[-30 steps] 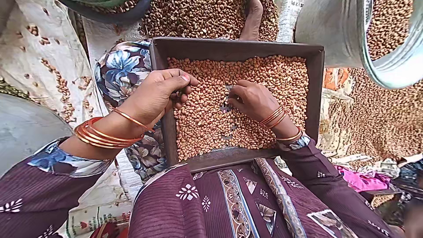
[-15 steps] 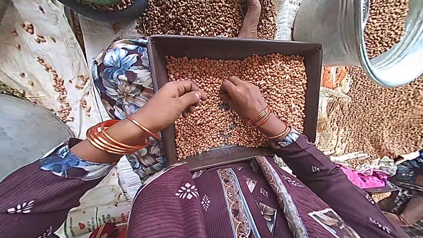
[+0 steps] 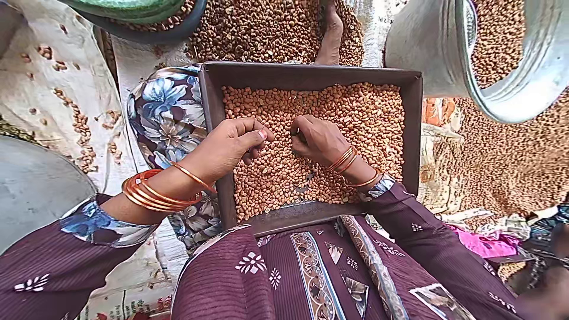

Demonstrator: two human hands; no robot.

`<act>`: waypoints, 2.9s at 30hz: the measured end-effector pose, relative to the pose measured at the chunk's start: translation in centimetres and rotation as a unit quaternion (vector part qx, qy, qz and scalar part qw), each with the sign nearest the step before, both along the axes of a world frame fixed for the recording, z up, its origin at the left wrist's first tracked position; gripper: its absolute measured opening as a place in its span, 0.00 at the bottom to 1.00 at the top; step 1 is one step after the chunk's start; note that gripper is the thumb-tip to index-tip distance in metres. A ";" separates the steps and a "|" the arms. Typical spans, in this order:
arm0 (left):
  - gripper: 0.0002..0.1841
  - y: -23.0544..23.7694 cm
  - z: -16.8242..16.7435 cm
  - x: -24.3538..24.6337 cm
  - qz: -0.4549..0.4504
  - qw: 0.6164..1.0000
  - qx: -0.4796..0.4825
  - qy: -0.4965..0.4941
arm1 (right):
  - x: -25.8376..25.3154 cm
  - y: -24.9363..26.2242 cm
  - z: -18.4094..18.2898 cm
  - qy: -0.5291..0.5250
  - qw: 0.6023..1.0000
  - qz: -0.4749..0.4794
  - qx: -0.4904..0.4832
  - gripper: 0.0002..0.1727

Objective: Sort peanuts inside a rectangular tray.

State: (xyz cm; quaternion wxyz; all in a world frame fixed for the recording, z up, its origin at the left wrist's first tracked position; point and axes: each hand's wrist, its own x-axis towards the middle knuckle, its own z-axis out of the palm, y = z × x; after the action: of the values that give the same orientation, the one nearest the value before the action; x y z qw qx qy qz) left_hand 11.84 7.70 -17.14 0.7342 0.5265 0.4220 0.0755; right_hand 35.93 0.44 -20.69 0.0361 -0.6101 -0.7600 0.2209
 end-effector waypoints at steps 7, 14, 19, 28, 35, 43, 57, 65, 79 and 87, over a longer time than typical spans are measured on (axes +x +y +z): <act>0.14 0.2 -0.4 0.0 0.015 1.000 -0.018 -0.021 | 2.9 3.0 4.3 0.048 0.996 0.024 -0.078 0.12; 0.14 0.7 -0.2 0.0 0.058 0.995 -0.065 -0.043 | 5.8 3.8 10.1 0.072 0.956 -0.176 0.222 0.18; 0.13 0.6 0.0 0.2 0.061 0.994 -0.075 -0.044 | 2.3 0.1 6.6 0.085 0.993 0.075 0.011 0.09; 0.11 0.2 -0.5 0.0 -0.104 0.992 0.075 0.017 | -0.1 -5.1 1.8 0.090 0.973 0.191 -0.094 0.06; 0.12 0.1 -0.9 -0.2 -0.158 0.978 0.127 0.037 | 2.5 -4.7 3.0 0.141 0.967 0.144 -0.153 0.06; 0.12 -0.1 -1.1 -0.2 -0.171 0.973 0.150 0.042 | 2.0 -9.0 3.4 0.037 0.967 0.200 -0.153 0.04; 0.11 0.0 -1.0 -0.2 -0.151 0.981 0.122 0.022 | 0.3 -8.6 2.5 0.111 0.965 0.218 -0.099 0.08; 0.15 1.3 0.4 0.4 0.141 0.972 -0.185 -0.031 | 0.2 -8.6 2.4 0.075 0.965 0.236 -0.083 0.09; 0.21 0.9 0.0 0.6 0.129 0.966 -0.214 -0.062 | -6.7 -1.9 8.3 0.073 0.978 0.087 0.175 0.11; 0.17 2.0 1.3 0.1 0.195 0.938 -0.281 -0.062 | -10.1 -2.4 1.8 0.124 0.973 0.186 0.049 0.07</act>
State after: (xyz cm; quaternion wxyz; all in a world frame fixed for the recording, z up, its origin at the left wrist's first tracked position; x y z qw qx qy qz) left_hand 11.94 9.65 -15.83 0.8477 0.2004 0.4741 0.1287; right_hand 25.83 -1.95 -18.93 0.1180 -0.4234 -0.8597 0.2602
